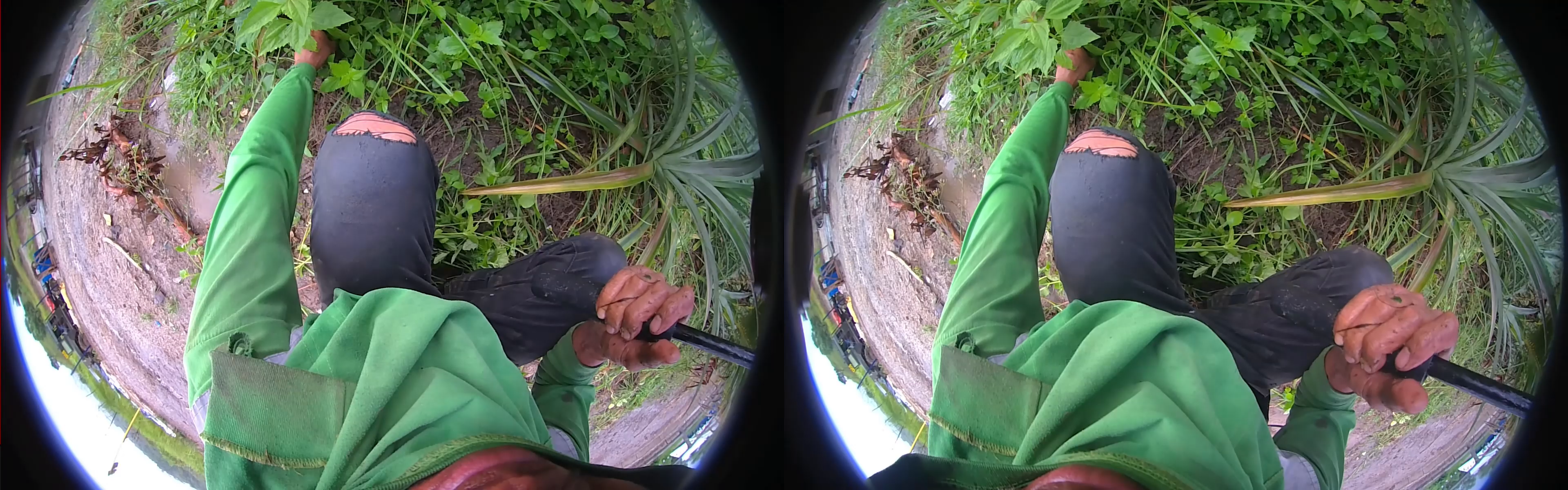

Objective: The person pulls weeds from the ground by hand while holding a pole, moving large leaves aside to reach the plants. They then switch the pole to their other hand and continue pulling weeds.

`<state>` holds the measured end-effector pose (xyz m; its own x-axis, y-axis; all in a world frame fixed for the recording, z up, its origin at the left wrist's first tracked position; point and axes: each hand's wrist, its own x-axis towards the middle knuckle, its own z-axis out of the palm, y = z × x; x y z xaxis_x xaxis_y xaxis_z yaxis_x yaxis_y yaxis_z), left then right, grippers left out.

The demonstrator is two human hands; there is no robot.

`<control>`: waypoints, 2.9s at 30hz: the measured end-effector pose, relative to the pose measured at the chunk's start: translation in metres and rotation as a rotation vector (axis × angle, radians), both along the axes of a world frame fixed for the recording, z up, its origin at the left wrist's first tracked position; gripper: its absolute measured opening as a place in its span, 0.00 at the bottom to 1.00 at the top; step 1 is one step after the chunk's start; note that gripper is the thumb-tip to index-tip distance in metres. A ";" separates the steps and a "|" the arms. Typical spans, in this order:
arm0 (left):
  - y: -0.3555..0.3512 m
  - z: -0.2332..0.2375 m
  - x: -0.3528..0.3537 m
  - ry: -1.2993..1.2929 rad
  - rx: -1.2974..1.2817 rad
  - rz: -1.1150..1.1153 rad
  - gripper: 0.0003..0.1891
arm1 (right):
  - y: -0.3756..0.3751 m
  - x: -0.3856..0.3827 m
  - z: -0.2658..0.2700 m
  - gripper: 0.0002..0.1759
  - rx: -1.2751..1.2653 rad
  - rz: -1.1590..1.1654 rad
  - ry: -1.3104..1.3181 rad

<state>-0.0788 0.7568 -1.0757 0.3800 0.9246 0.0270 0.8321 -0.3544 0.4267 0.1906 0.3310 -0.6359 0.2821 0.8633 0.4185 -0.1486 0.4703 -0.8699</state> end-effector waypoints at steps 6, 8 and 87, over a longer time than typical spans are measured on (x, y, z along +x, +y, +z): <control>-0.017 0.024 -0.008 0.067 0.073 -0.060 0.18 | -0.001 0.001 -0.001 0.25 0.001 -0.024 0.008; -0.026 0.035 -0.011 0.089 0.139 -0.073 0.15 | -0.001 0.001 0.000 0.25 0.004 -0.026 0.006; 0.047 -0.005 -0.002 0.554 0.125 0.002 0.18 | 0.002 -0.001 0.001 0.25 -0.024 -0.051 -0.037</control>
<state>-0.0803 0.8035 -1.0806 0.3666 0.9280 -0.0667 0.9204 -0.3722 -0.1193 0.1893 0.3333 -0.6345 0.3109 0.8579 0.4091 -0.0921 0.4556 -0.8854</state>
